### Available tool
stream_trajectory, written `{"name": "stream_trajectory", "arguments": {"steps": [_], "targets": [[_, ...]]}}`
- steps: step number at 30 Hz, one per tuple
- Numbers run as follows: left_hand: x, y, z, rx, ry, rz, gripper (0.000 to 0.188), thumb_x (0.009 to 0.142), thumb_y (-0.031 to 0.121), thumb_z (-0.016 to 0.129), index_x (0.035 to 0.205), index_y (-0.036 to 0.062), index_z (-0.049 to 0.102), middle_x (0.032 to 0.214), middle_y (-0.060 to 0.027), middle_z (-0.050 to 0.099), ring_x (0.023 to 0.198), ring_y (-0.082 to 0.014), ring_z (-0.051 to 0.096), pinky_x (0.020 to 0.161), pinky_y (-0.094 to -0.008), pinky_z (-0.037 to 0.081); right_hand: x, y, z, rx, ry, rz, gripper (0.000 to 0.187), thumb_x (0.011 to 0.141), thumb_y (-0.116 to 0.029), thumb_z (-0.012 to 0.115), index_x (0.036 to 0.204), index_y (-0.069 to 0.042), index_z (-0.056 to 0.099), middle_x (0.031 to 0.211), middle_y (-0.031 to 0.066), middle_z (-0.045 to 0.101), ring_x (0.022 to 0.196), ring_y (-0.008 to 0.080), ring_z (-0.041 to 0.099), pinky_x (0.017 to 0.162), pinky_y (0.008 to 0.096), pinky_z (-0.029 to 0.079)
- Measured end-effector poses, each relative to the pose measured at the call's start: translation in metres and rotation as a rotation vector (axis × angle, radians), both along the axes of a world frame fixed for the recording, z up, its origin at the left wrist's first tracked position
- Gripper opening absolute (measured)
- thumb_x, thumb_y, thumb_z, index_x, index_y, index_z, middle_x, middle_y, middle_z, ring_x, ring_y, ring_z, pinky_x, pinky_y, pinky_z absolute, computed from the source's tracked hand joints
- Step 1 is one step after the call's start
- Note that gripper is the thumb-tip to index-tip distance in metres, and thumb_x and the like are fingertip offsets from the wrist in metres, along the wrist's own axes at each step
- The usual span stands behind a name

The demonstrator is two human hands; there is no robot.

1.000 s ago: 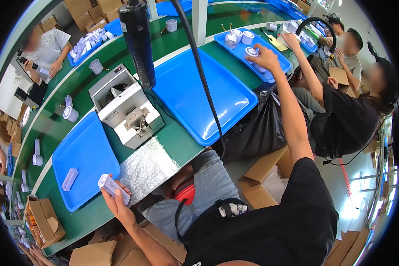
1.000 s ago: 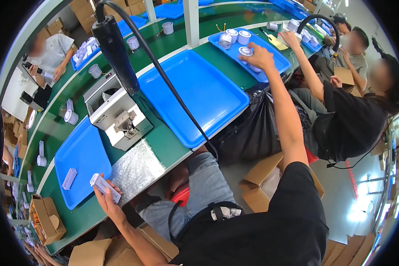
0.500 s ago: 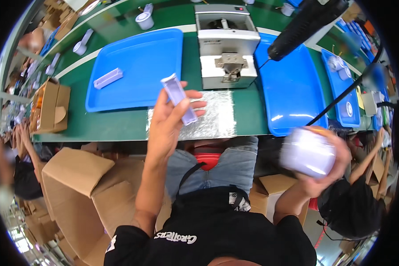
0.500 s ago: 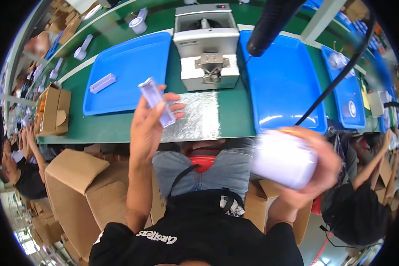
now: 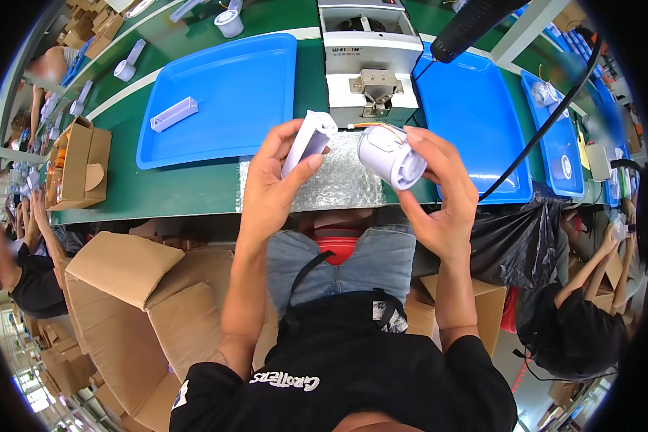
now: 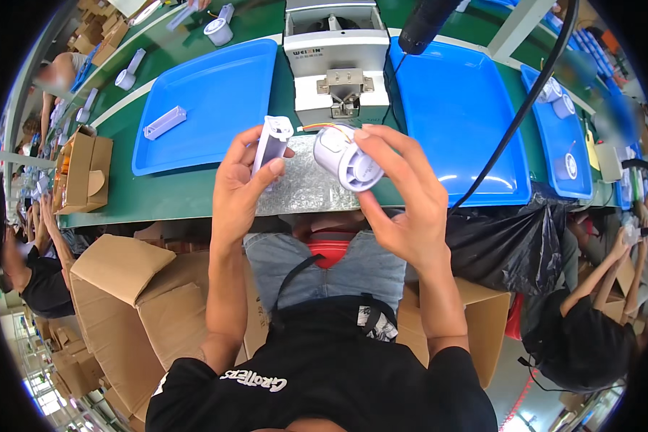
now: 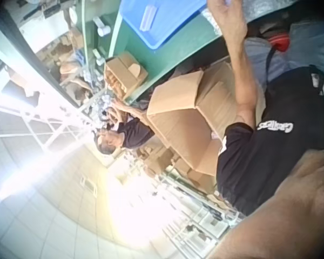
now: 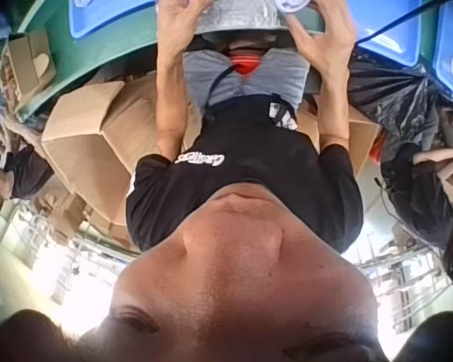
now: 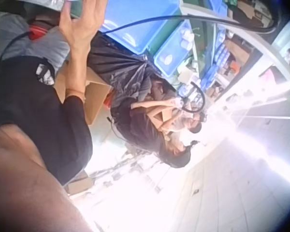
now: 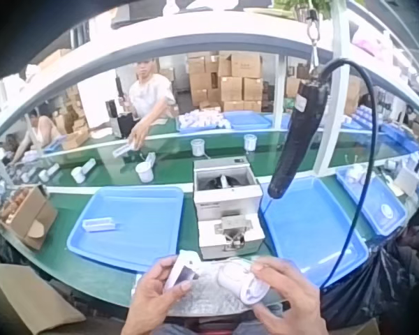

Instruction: Assembling small electronic fans by placing components into plastic housings and securing them with an electric screwdriver.

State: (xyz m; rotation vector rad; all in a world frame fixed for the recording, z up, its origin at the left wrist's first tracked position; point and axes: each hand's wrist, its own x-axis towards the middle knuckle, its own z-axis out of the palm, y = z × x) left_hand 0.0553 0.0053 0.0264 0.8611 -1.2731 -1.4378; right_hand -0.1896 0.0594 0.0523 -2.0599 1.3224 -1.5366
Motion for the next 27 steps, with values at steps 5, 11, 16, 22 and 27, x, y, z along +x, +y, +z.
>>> {"name": "stream_trajectory", "arguments": {"steps": [5,11,16,22,27], "targets": [[0.004,0.0,-0.005,-0.135,-0.165,-0.006,0.048,0.097,0.005,0.075,0.142,0.0009,0.059,0.124,-0.008,0.069,0.111,-0.0145,0.064,0.101,-0.0296,0.049,0.0,0.002,0.007,0.09,0.179,0.045,0.071,0.073,0.017,0.071,0.136,-0.015,0.071,0.141,0.0162,0.062,0.109,0.0322,0.072,0.083,0.0375,0.061],[0.007,0.001,0.018,-0.182,-0.347,0.136,0.041,0.089,-0.002,0.079,0.128,0.005,0.069,0.11,-0.0063,0.068,0.096,-0.0136,0.062,0.084,-0.0289,0.051,-0.005,-0.004,-0.01,0.055,0.292,0.071,0.066,0.073,0.012,0.073,0.134,-0.015,0.07,0.139,0.0136,0.063,0.108,0.0342,0.07,0.084,0.0409,0.06],[0.009,-0.021,0.041,-0.519,-0.557,0.161,0.031,0.079,-0.009,0.075,0.109,0.0018,0.072,0.101,-0.0079,0.07,0.086,-0.0195,0.067,0.075,-0.0306,0.052,0.015,-0.01,-0.034,0.039,0.378,0.03,0.069,0.067,0.007,0.085,0.128,-0.009,0.059,0.135,0.0159,0.064,0.118,0.0397,0.066,0.094,0.043,0.056],[-0.021,-0.032,0.078,-0.679,-0.89,0.013,0.026,0.072,-0.011,0.071,0.095,0.0004,0.073,0.098,-0.0126,0.07,0.088,-0.0311,0.07,0.074,-0.0366,0.053,0.027,-0.017,-0.044,0.105,0.31,-0.045,0.065,0.068,-0.008,0.093,0.122,-0.005,0.056,0.124,0.0167,0.062,0.108,0.0403,0.066,0.089,0.045,0.056],[-0.044,-0.031,0.087,-0.773,-1.035,0.007,0.05,0.071,-0.009,0.071,0.119,0.0042,0.062,0.101,-0.0159,0.069,0.091,-0.0384,0.068,0.077,-0.0445,0.054,0.025,-0.022,-0.025,0.098,0.217,0.014,0.062,0.074,-0.012,0.092,0.123,-0.002,0.057,0.119,0.0157,0.062,0.099,0.0351,0.065,0.083,0.0418,0.055]]}}
